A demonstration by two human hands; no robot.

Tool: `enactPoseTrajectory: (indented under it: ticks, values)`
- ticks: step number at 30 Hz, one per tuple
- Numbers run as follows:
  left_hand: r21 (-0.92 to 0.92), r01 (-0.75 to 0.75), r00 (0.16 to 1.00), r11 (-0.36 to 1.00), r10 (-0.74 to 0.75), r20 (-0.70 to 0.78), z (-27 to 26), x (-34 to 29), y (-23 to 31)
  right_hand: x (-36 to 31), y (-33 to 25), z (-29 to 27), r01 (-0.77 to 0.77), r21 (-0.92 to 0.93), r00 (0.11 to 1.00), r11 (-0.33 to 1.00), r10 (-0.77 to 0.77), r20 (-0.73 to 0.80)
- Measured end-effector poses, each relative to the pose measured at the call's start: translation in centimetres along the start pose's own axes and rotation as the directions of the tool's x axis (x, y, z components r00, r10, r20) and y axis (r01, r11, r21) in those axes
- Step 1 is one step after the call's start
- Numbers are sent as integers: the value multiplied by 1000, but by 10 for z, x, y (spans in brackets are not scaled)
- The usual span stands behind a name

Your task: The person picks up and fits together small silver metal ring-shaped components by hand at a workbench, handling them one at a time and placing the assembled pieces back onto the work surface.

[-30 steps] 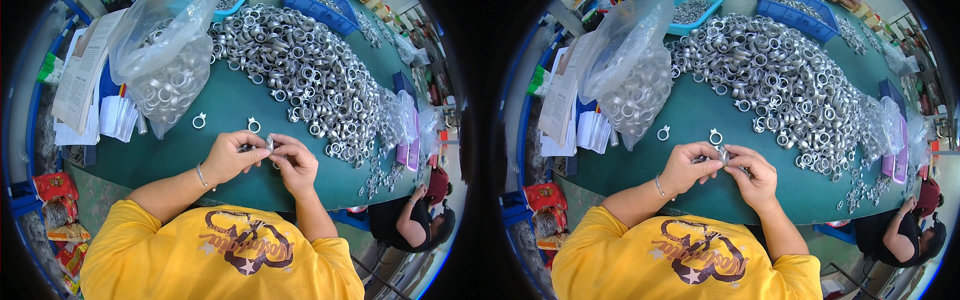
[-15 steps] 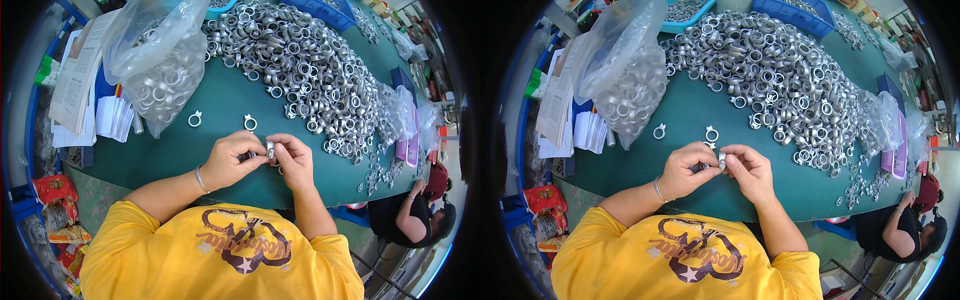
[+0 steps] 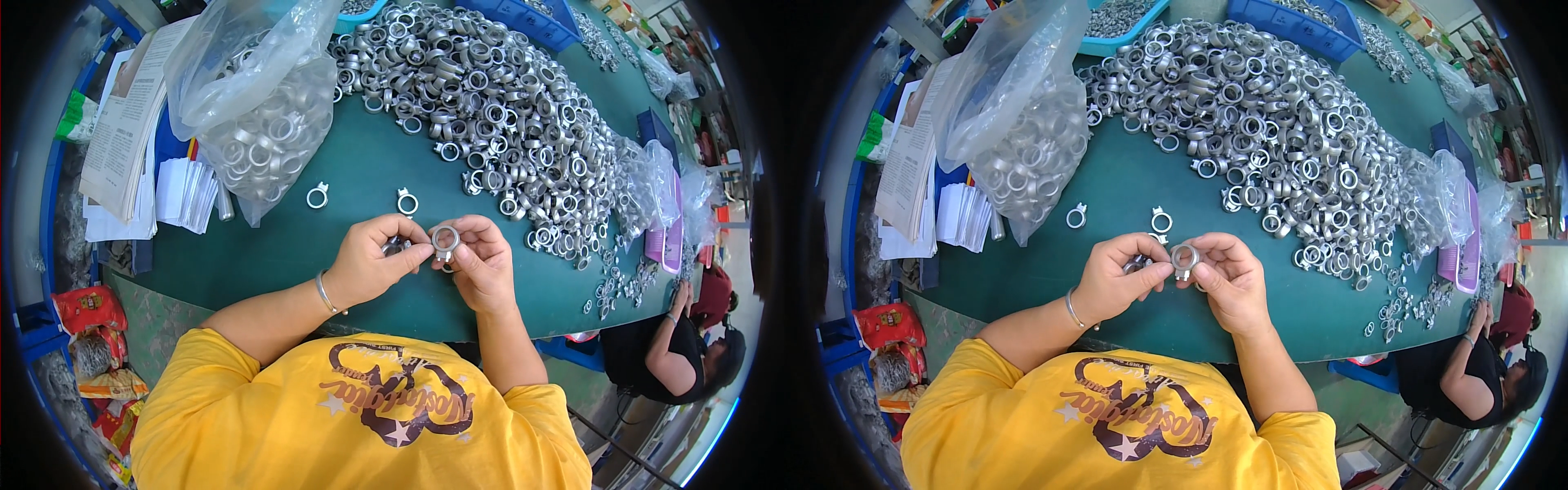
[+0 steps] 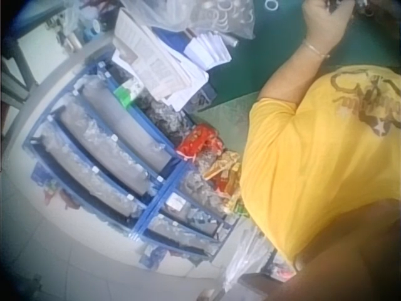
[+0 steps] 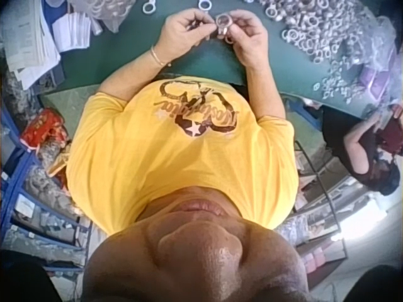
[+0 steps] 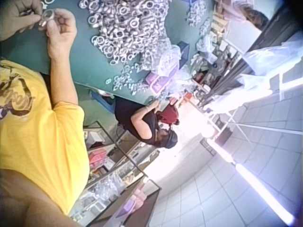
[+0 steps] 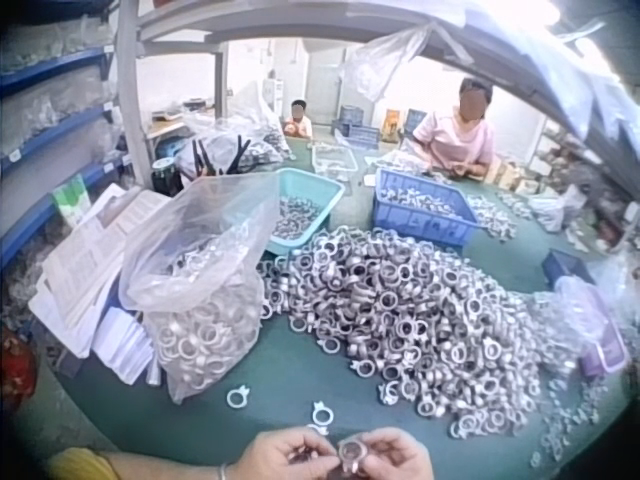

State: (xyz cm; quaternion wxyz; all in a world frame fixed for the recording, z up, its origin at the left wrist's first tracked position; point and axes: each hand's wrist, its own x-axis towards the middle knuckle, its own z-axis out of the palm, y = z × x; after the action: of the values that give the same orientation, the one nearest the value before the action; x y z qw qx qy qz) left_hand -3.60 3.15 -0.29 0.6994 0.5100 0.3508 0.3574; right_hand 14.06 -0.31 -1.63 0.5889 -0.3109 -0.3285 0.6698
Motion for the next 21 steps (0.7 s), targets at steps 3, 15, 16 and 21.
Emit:
enactPoseTrajectory:
  ticks: [3,15,16,21]
  values:
    - [-21,100,993,995,-98,67,-4,1,1,-1,2,0,58,-44,998,997,-60,-34]
    - [-414,277,961,867,-239,142,-5,7,-7,2,-17,13,434,-817,866,380,-424,263]
    - [-414,278,960,867,-240,143,-6,7,-7,2,-20,13,441,-814,866,378,-419,274]
    - [-611,278,958,741,-260,121,-11,9,-5,2,-38,-7,-8,-988,947,156,-316,-57]
